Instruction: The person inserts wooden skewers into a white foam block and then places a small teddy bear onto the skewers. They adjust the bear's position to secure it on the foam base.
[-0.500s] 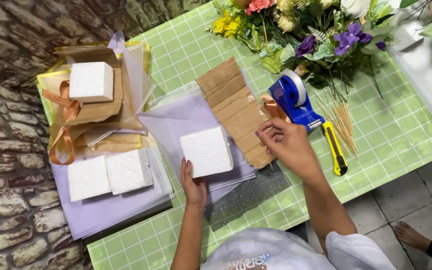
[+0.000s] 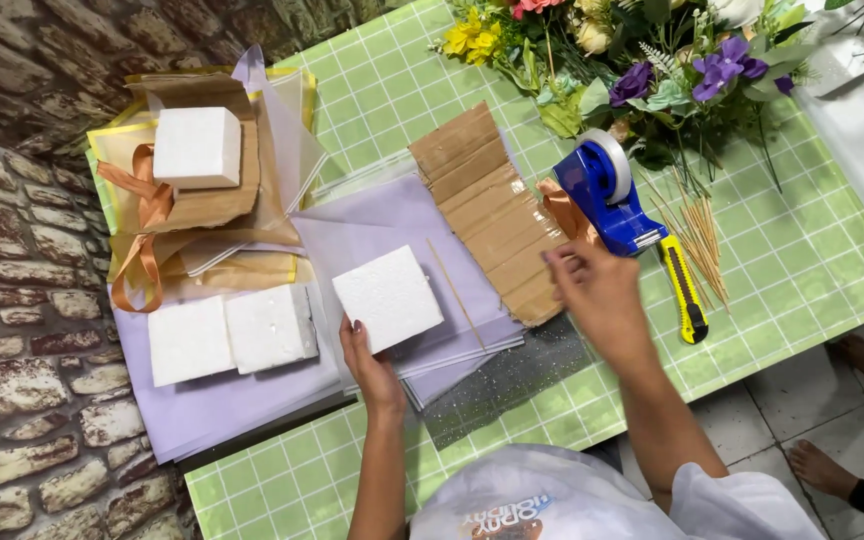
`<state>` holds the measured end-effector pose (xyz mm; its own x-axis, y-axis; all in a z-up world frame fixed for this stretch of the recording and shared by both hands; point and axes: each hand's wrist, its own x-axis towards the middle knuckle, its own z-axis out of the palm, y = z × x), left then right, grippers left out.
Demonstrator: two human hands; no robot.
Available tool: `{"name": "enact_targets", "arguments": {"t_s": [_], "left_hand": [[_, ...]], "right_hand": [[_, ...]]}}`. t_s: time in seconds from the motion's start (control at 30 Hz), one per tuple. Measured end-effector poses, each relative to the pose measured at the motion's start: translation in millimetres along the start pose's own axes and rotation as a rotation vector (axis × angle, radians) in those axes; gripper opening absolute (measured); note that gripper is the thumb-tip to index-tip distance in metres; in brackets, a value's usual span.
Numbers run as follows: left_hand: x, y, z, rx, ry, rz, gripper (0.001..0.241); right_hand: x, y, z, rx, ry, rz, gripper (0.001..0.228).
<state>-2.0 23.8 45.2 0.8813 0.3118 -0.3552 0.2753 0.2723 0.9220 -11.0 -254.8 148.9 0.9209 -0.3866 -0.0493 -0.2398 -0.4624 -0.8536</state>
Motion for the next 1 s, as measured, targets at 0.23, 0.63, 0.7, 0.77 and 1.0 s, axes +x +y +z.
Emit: {"name": "enact_targets", "arguments": {"t_s": [0.23,0.63,0.7,0.77,1.0], "left_hand": [[1.1,13.7,30.1,0.068,0.001,-0.149,0.061],[-1.1,9.8,45.6,0.332,-0.085,-0.016,0.068],[7.8,-8.8,36.8,0.320,-0.111,0.128,0.056],[5.4,-3.6,39.9,0.337,-0.142,0.215,0.056],[-3.3,17.9,49.6,0.533,-0.051,0.378,0.043]], "right_hand": [[21.3,35.9,-74.0,-0.080,0.314,0.024,0.014],[73.6,60.9,-119.6,-0.263,0.232,0.169,0.018],[90.3,62.5,-126.7,-0.324,0.215,0.038,0.012],[111.5,73.0,-127.6,-0.369,0.287,0.002,0.009],[164.2,148.7,-104.9,-0.302,0.503,-0.175,0.007]]}}
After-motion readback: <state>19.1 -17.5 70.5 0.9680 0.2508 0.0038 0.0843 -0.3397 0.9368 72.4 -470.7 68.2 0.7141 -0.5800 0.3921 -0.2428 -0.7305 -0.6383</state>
